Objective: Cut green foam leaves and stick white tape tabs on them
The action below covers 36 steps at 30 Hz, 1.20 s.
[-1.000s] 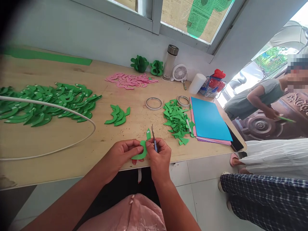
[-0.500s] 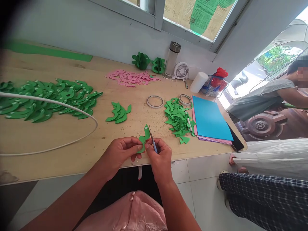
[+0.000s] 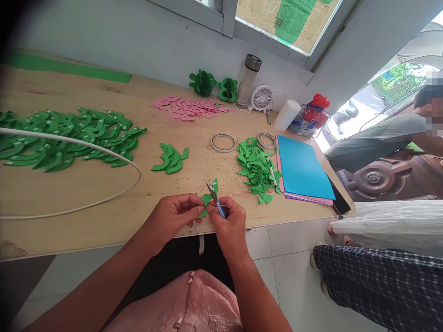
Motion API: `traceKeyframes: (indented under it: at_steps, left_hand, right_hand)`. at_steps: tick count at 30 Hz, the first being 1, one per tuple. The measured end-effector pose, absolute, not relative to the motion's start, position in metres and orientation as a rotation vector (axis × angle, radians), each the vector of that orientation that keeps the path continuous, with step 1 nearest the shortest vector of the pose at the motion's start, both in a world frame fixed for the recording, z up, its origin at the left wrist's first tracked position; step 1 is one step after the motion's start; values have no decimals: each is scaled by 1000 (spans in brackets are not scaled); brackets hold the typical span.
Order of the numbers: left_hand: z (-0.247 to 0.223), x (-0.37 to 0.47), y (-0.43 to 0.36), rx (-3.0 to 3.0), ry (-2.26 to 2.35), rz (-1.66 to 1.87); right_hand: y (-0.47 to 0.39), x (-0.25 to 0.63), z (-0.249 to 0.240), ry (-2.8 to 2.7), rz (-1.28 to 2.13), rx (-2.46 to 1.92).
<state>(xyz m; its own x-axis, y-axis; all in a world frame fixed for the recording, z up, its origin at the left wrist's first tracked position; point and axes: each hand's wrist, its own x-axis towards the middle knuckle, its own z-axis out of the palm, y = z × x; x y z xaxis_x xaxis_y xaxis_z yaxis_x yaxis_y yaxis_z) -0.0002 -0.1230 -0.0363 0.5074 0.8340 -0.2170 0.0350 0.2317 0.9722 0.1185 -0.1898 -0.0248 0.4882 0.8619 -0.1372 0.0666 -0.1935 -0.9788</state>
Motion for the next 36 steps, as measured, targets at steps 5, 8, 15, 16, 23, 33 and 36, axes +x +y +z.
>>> traceKeyframes:
  at_steps: [5,8,15,16,23,33,36]
  left_hand:
    - [-36,0,-123,1258,890,660]
    - [-36,-1,-123,1269,889,656]
    - [-36,-2,-123,1266,886,661]
    - [-36,-2,-124,1263,889,661]
    - [-31,-2,-126,1234,913,681]
    - [-32,-1,-128,1275,938,692]
    - [-34,-1,-128,1278,955,705]
  right_hand:
    - [-190,118,-25,-822,881,-1621]
    - [-190,117,-26,-828,883,-1621]
    - [-191,117,-28,-846,856,-1658]
    - [-191,117,-28,-850,850,-1661]
    - [-192,117,-28,-862,828,-1680]
    - [-194,116,-29,-891,812,-1703]
    - [-195,115,-28,-909,800,-1705]
